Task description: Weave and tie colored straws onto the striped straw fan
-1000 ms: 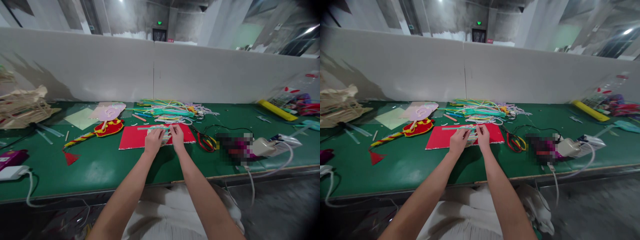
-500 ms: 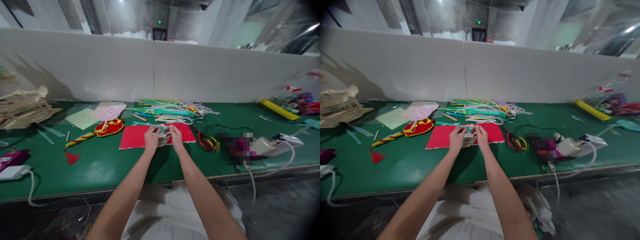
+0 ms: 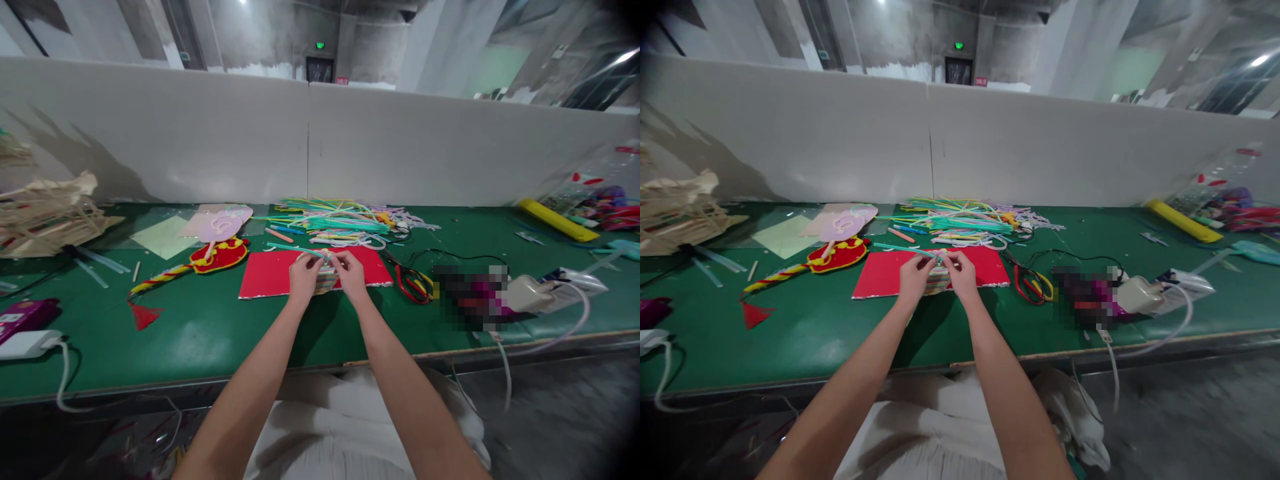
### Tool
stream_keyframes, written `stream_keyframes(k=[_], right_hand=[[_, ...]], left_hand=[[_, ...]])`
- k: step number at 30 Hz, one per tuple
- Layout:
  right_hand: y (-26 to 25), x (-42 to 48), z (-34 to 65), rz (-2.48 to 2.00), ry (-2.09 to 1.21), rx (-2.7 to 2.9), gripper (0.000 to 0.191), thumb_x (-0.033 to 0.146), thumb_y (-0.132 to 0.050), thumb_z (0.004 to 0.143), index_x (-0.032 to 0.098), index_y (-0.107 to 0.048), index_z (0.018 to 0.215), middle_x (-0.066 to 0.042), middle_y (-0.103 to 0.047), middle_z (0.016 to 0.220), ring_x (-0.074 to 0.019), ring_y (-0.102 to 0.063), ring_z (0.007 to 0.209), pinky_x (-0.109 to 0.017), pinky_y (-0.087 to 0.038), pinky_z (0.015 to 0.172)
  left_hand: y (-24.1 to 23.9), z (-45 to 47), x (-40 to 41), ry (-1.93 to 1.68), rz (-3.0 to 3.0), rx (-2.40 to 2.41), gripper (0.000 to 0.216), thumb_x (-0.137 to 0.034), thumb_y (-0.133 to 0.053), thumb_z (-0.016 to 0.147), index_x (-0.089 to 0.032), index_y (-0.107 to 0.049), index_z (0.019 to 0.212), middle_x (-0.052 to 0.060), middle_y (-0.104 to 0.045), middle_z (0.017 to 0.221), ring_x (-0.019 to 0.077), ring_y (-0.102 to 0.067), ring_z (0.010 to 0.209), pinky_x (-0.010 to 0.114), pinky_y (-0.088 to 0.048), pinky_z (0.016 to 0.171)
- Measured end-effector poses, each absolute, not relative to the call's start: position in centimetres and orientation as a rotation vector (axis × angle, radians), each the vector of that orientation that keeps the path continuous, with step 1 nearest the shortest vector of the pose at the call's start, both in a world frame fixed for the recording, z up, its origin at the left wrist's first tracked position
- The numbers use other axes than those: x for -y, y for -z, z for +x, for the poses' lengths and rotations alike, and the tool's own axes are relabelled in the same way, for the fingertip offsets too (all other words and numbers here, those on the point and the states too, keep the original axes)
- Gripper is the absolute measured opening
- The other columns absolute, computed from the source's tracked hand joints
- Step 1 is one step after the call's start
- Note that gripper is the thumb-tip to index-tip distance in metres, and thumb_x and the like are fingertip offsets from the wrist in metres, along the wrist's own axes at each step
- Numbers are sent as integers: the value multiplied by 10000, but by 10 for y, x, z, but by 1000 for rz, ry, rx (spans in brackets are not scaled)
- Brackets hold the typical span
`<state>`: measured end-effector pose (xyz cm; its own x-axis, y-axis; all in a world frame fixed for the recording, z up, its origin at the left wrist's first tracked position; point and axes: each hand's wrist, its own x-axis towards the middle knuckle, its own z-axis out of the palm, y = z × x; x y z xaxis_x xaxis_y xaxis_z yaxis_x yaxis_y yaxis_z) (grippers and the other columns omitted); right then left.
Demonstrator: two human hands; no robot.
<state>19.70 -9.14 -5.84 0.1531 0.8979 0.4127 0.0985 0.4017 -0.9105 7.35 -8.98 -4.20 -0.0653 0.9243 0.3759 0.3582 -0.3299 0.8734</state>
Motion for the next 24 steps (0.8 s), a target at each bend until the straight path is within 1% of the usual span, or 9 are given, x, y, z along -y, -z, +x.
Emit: stream_keyframes(k=[5,8,11,16,24], right_hand=[[57,92,196,-1033,-711,1370,245,412,-517,756,180,-577,807,-35,-608,786,-152,-566,712,-266,-451,620],[57,92,196,-1027,-697,1403,235,399,-509,763,177,-575,804,-34,-604,778,-150,-567,706,-266,-453,631],[58,92,195,-1024,-697,1408,226,390,-507,764,178,-572,806,-34,-604,782,-150,-570,695,-266,-457,628],[60,90,195,-1020,-695,1426,224,387,-518,753,175,-578,794,-48,-612,845,-152,-570,716,-269,-462,645],[58,91,196,-998,-792,1424,211,382,-544,731,174,-553,757,-28,-593,741,-141,-566,641,-270,-463,634]], left_hand=[[43,74,88,-1470,1648,-1274,160,-298,-543,731,-144,-584,720,23,-598,736,117,-548,689,219,-441,662],[45,74,87,-1492,1592,-1231,149,-290,-540,730,-146,-576,736,15,-586,731,113,-541,698,212,-437,665],[49,74,84,-1458,1533,-1208,151,-294,-536,728,-147,-572,722,2,-572,688,107,-530,672,210,-426,656],[58,72,75,-1407,1446,-1196,159,-280,-547,702,-141,-587,768,17,-594,726,120,-534,696,224,-417,663],[48,70,81,-1404,1575,-1236,109,-252,-518,724,-151,-559,738,5,-580,712,114,-533,679,223,-415,661]])
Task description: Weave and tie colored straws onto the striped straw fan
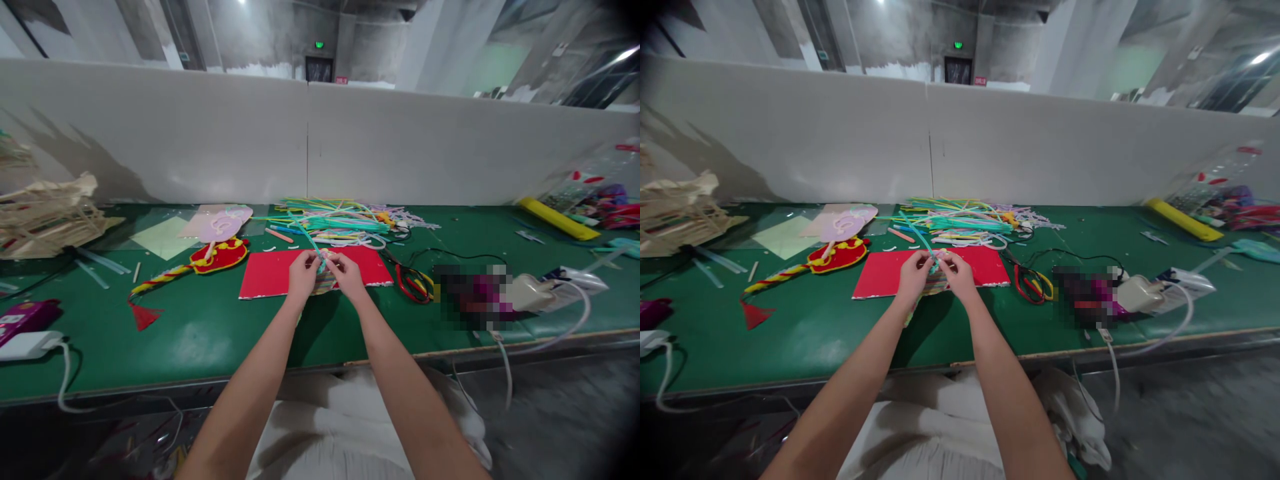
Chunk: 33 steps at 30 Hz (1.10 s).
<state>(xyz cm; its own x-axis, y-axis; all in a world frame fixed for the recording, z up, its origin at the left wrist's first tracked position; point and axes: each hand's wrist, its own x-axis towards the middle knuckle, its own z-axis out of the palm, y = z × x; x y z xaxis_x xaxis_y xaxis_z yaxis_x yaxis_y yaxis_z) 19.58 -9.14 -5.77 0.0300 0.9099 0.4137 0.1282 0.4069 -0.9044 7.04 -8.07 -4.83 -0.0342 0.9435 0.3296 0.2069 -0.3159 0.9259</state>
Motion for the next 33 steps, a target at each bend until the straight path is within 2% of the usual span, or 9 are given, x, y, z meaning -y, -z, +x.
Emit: stream_keyframes(k=[9,15,27,30,33], right_hand=[[61,89,197,-1024,-782,1458,219,397,-549,718,181,-567,741,-33,-597,742,-157,-566,675,-275,-459,632],[58,93,197,-1047,-723,1428,239,416,-521,739,182,-561,763,-38,-607,778,-154,-574,663,-276,-467,634],[58,93,194,-1023,-693,1527,195,376,-514,759,185,-553,752,-29,-587,731,-151,-567,664,-274,-464,622],[58,95,195,-1050,-581,1542,198,368,-482,788,186,-558,786,-43,-594,789,-149,-563,682,-276,-462,632],[57,98,196,-1104,-341,1584,210,353,-434,826,192,-569,816,-60,-589,830,-160,-542,752,-294,-452,693]], left_hand=[[45,71,82,-1393,1606,-1248,83,-227,-504,731,-151,-536,724,3,-567,705,111,-529,671,216,-413,652],[47,69,78,-1321,1517,-1179,185,-313,-492,746,-143,-565,757,8,-581,677,113,-525,636,211,-405,598],[49,68,76,-1431,1580,-1189,137,-278,-536,717,-148,-572,735,-3,-583,692,107,-533,659,211,-421,637],[45,68,80,-1460,1579,-1189,192,-312,-484,768,-151,-564,700,-3,-569,666,99,-525,652,205,-422,640],[40,67,82,-1465,1340,-1106,273,-352,-425,813,-145,-544,681,0,-549,617,91,-524,587,208,-439,596]])
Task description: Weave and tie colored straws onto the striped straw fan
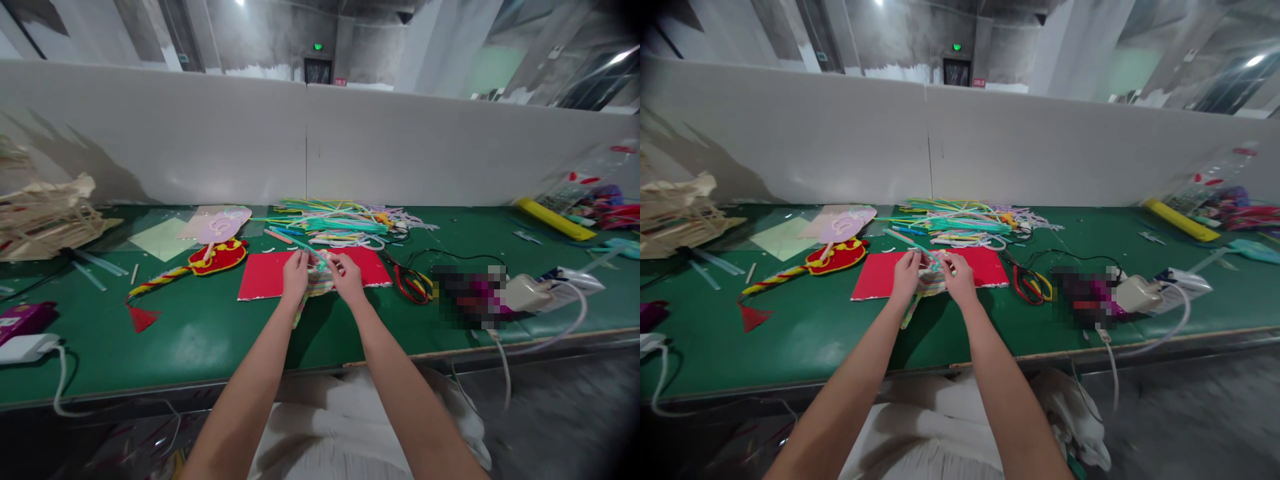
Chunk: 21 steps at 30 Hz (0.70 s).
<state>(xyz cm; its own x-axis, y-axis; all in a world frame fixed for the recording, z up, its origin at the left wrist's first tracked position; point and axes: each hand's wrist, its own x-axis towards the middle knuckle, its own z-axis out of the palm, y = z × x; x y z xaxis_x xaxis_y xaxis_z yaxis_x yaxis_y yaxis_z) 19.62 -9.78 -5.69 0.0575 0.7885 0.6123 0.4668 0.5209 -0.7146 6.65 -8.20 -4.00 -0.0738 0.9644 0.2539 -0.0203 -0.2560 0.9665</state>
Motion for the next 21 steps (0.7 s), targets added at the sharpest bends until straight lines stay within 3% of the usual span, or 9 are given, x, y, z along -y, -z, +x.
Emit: stream_keyframes(k=[6,15,21], right_hand=[[53,102,195,-1116,-74,1717,224,301,-383,869,204,-585,877,-72,-594,842,-183,-510,838,-336,-424,782],[57,99,196,-1078,91,1644,229,254,-394,868,209,-606,941,-80,-622,920,-192,-530,899,-353,-421,831],[58,102,202,-1074,114,1560,270,261,-378,868,210,-593,1023,-89,-618,993,-200,-537,956,-382,-410,865]], left_hand=[[29,57,82,-1158,685,-882,273,-346,-367,863,-151,-556,856,5,-589,584,66,-537,473,181,-458,495],[9,60,87,-1010,315,-685,185,-50,-428,812,-86,-608,789,53,-661,750,70,-631,690,136,-526,669],[-23,79,108,-909,51,-673,184,-80,-395,840,-98,-577,823,39,-613,682,79,-614,600,145,-534,517]])
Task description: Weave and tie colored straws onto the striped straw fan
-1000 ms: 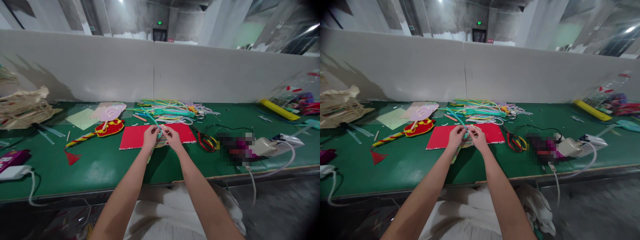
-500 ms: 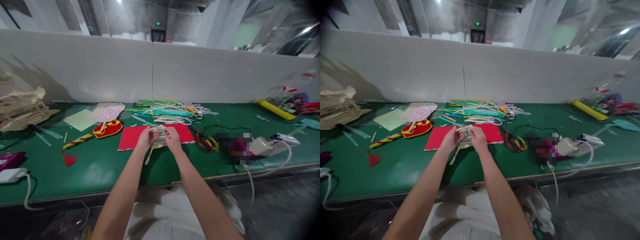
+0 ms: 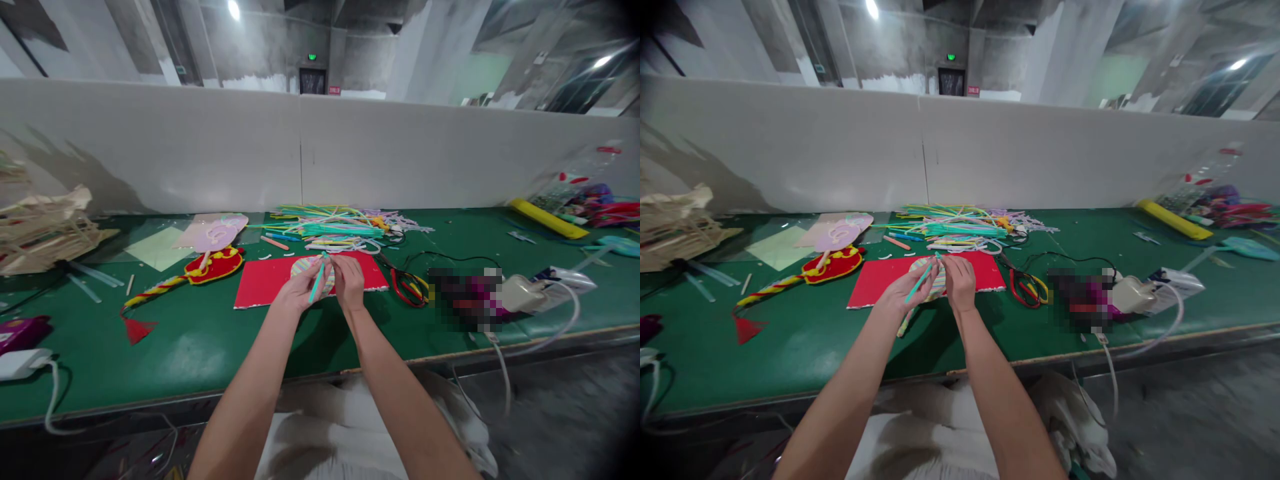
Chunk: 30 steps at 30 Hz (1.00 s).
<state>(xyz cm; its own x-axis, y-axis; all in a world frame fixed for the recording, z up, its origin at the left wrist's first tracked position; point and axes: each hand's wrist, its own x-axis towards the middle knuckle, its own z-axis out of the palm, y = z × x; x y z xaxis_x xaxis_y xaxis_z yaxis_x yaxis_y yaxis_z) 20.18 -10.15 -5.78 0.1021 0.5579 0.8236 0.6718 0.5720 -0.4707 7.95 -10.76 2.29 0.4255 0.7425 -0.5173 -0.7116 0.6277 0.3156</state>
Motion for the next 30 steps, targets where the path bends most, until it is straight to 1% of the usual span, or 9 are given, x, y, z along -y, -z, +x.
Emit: stream_keyframes(k=[3,6,10,12,15,18,20,25,30], right_hand=[[57,103,203,-1067,138,1566,266,255,-387,866,212,-598,1022,-86,-625,996,-197,-537,971,-382,-400,882],[58,102,203,-1080,120,1567,266,269,-384,867,223,-606,1007,-80,-629,997,-197,-539,978,-388,-391,888],[58,100,202,-1082,88,1523,255,270,-395,861,218,-614,980,-82,-632,969,-195,-545,951,-384,-404,866],[58,99,202,-1070,50,1474,238,266,-408,854,216,-621,947,-78,-636,926,-190,-550,914,-370,-421,839],[56,97,201,-1056,-76,1412,213,280,-433,837,215,-633,867,-66,-635,837,-178,-561,821,-339,-448,776],[54,94,200,-1075,-269,1378,187,319,-478,802,211,-631,807,-51,-631,782,-169,-570,748,-316,-464,718],[53,92,199,-1087,-397,1338,191,346,-498,779,205,-625,797,-44,-633,775,-168,-577,734,-308,-468,699],[57,89,196,-1045,-586,1282,234,397,-500,767,193,-608,807,-34,-629,748,-164,-590,715,-295,-473,679],[58,89,195,-1016,-636,1289,232,402,-506,766,195,-603,803,-32,-622,749,-162,-593,716,-288,-471,677]], left_hand=[[-32,84,115,-871,83,-626,238,-97,-343,868,-106,-528,718,0,-513,581,20,-519,447,92,-460,414],[-29,86,115,-842,261,-602,241,-175,-357,878,-124,-481,677,-50,-387,509,-13,-293,313,86,-261,273],[-13,91,108,-920,570,-725,178,-248,-469,820,-145,-462,675,-66,-366,510,0,-218,330,122,-164,287],[-4,92,103,-1028,851,-875,167,-262,-544,756,-155,-473,650,-61,-395,519,11,-263,357,135,-172,320],[4,88,97,-1134,1503,-1142,187,-237,-573,708,-156,-526,546,-21,-466,515,67,-419,487,172,-306,442],[5,78,94,-1229,1923,-1371,107,-261,-555,728,-208,-635,682,22,-601,679,141,-511,651,228,-353,553],[5,73,93,-1284,2105,-1416,124,-283,-542,750,-230,-653,732,33,-620,749,172,-529,753,247,-364,622],[16,67,91,-1369,2240,-1333,160,-310,-503,790,-246,-649,805,33,-613,769,170,-532,808,264,-360,768],[25,66,92,-1395,2192,-1331,130,-288,-522,780,-237,-628,834,24,-629,803,164,-535,808,266,-357,783]])
